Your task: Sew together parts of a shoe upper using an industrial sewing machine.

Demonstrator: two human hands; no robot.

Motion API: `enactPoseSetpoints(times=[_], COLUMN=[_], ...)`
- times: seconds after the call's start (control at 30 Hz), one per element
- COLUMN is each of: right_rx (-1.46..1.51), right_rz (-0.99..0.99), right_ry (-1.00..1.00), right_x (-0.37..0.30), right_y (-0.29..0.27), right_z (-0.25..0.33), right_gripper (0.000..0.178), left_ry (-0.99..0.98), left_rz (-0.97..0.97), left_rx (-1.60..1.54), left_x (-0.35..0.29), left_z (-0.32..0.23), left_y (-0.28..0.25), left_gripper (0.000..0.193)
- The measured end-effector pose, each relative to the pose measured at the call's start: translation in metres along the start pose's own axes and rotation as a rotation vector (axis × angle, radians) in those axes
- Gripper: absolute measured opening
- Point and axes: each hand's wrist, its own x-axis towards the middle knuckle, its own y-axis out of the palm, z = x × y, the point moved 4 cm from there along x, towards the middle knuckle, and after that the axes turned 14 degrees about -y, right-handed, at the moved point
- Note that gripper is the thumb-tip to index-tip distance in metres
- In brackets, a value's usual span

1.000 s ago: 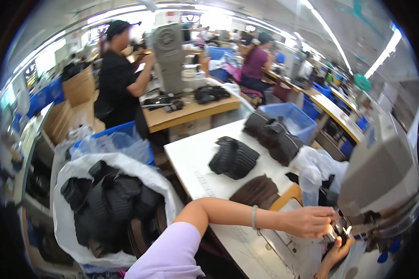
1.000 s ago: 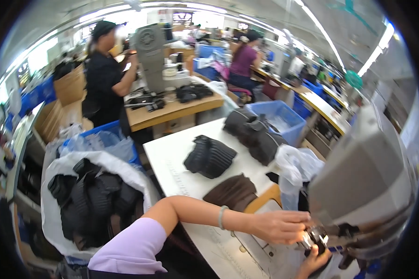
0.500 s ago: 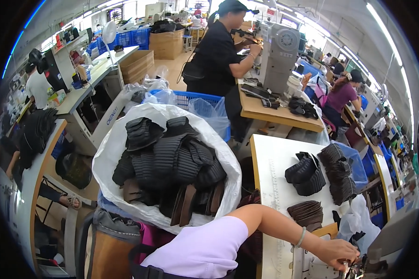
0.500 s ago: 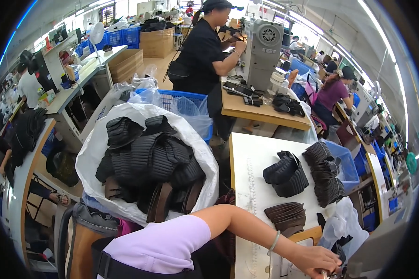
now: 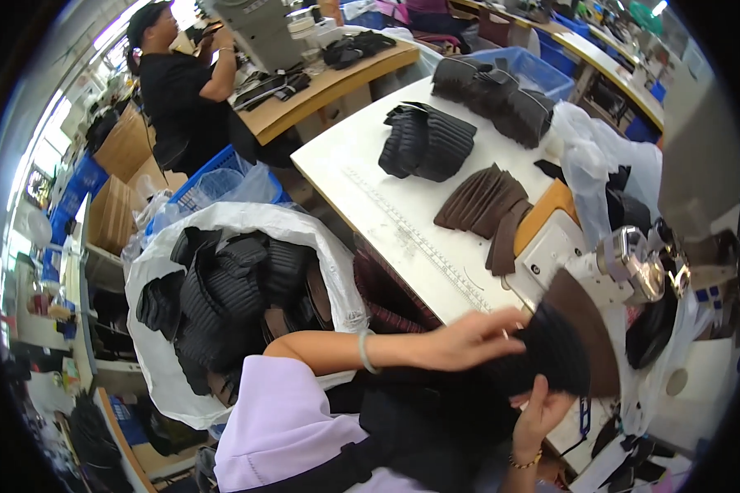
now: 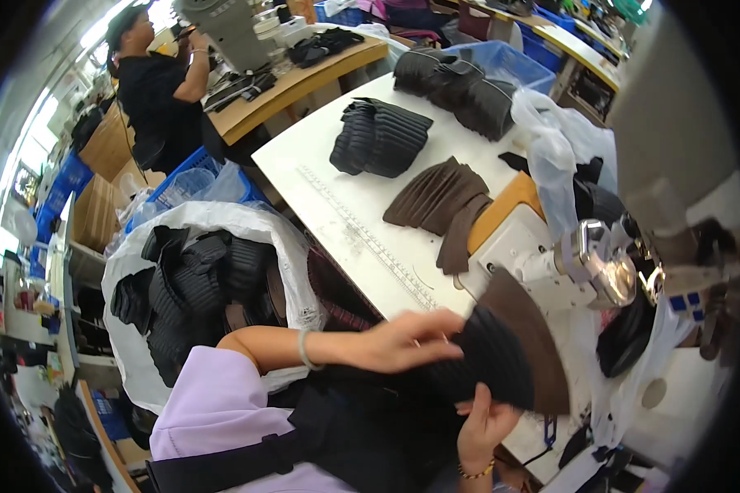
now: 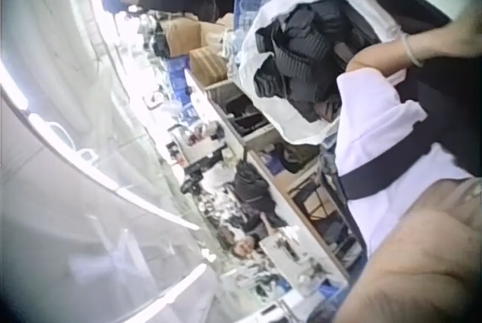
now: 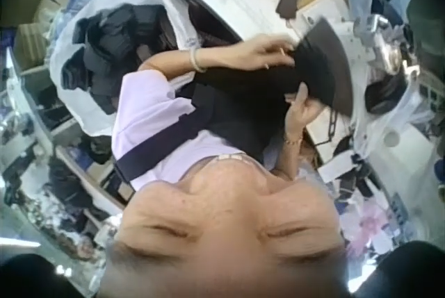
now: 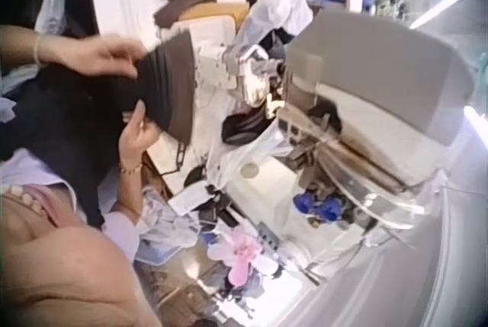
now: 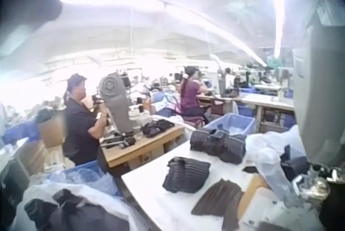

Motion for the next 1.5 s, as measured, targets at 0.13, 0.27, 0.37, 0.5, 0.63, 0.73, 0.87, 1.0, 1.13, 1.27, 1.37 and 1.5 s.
enactPoseSetpoints(times=[0.13,0.27,0.37,0.5,0.63,0.73,0.87,1.0,1.13,1.27,1.37,1.5], right_rx=[-0.152,-0.17,-0.198,-0.231,-0.345,-0.25,-0.239,-0.253,-0.187,0.639,0.786,0.681], right_rz=[0.092,0.187,0.204,0.26,0.601,0.572,0.342,0.233,0.211,0.241,0.364,0.45], right_ry=[-0.172,-0.212,-0.24,-0.114,-0.49,-0.549,-0.48,-0.041,-0.304,-0.147,-0.013,-0.087], right_x=[0.019,0.015,0.012,0.025,0.078,0.136,0.233,0.261,0.23,0.209,0.209,0.201], right_y=[0.013,0.019,0.017,0.016,0.066,0.121,0.21,0.285,0.315,0.294,0.272,0.263], right_z=[0.012,0.013,0.012,0.022,0.035,0.025,-0.007,-0.049,-0.053,-0.016,-0.003,0.01], right_gripper=[0.057,0.054,0.051,0.048,0.041,0.037,0.048,0.06,0.066,0.076,0.042,0.037], left_ry=[0.148,0.144,0.018,-0.158,-0.412,-0.279,-0.193,0.028,-0.283,-0.031,0.049,-0.084], left_rz=[-0.507,-0.831,-1.041,-1.423,-1.171,-1.154,-1.136,-0.944,-0.677,-0.713,-0.648,-0.648], left_rx=[-0.117,0.258,0.661,0.904,0.482,0.461,0.322,-0.272,-0.781,-0.749,-0.471,-0.469], left_x=[0.019,0.074,0.091,0.079,0.073,0.077,0.08,0.081,0.052,0.015,0.003,-0.012], left_z=[-0.026,-0.041,-0.007,0.003,0.01,0.021,0.032,0.045,0.052,0.035,0.031,0.023], left_y=[-0.101,-0.202,-0.224,-0.226,-0.252,-0.263,-0.259,-0.243,-0.234,-0.228,-0.218,-0.211], left_gripper=[0.02,0.032,0.043,0.076,0.092,0.098,0.102,0.071,0.047,0.04,0.05,0.062])
